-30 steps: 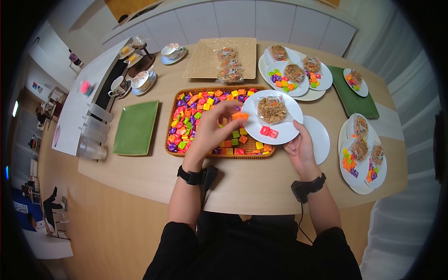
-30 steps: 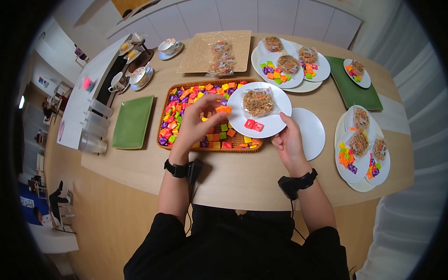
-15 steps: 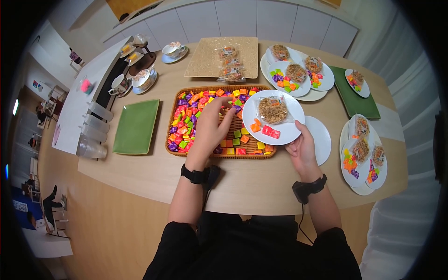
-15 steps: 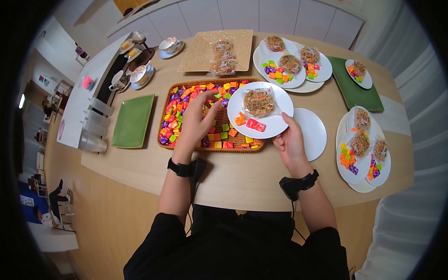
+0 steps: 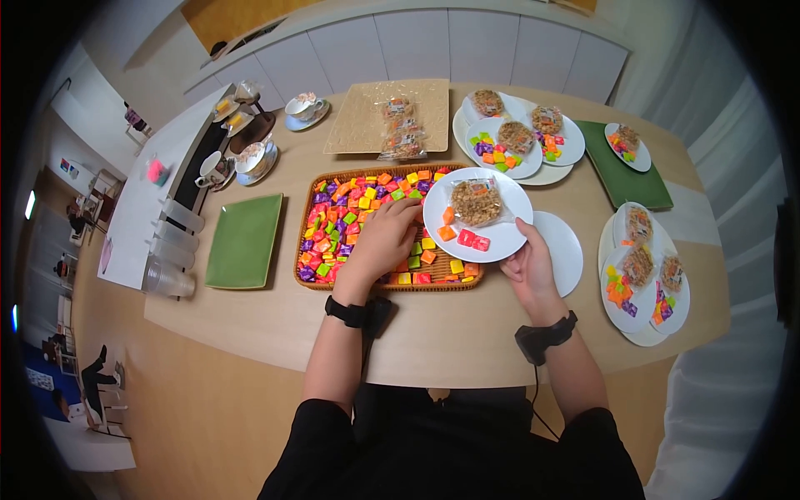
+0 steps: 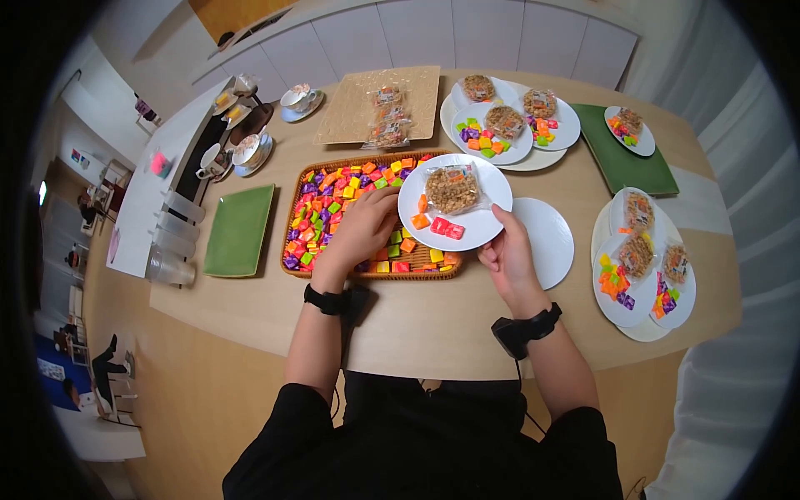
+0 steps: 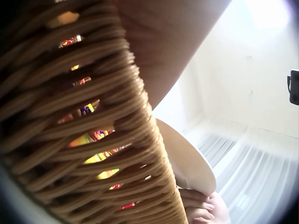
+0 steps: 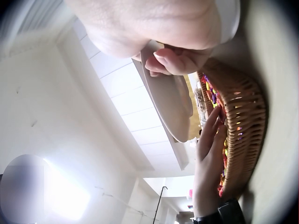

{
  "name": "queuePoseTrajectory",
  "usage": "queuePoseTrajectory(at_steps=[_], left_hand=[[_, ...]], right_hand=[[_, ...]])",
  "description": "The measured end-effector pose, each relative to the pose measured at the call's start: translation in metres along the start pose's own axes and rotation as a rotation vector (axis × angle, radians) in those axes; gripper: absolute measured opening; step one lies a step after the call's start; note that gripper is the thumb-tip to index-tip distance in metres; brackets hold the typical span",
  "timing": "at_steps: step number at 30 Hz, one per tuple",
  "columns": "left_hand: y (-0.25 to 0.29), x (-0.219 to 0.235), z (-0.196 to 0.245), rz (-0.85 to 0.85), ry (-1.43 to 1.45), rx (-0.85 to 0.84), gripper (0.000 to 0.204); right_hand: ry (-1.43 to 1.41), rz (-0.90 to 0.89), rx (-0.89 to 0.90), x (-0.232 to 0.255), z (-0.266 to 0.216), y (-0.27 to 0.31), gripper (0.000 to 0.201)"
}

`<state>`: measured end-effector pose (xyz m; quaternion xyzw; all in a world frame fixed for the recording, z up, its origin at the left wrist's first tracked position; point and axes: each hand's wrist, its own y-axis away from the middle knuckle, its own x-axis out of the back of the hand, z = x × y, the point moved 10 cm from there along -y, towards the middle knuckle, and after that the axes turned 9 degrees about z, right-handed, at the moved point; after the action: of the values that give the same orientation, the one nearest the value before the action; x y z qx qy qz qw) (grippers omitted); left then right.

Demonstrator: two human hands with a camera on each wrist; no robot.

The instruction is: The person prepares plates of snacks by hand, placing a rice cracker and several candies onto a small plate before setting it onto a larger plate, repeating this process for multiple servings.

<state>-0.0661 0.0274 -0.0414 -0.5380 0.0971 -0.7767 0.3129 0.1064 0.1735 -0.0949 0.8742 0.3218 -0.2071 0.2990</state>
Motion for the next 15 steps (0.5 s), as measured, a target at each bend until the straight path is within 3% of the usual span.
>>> queuePoseTrajectory(at_steps=[7, 9, 15], left_hand=[[0.005, 0.012, 0.001, 0.047, 0.023, 0.013, 0.037], [0.005, 0.013, -0.003, 0.020, 0.057, 0.100, 0.032], [0.008, 0.016, -0.009, 0.030, 0.099, 0.140, 0.021]], right_hand=[[-0.014, 0.034, -0.023, 0.003, 0.003, 0.000, 0.026], [-0.010, 0.030, -0.026, 0.003, 0.003, -0.001, 0.026], [-0.010, 0.029, -0.032, 0.000, 0.003, 0.003, 0.027]])
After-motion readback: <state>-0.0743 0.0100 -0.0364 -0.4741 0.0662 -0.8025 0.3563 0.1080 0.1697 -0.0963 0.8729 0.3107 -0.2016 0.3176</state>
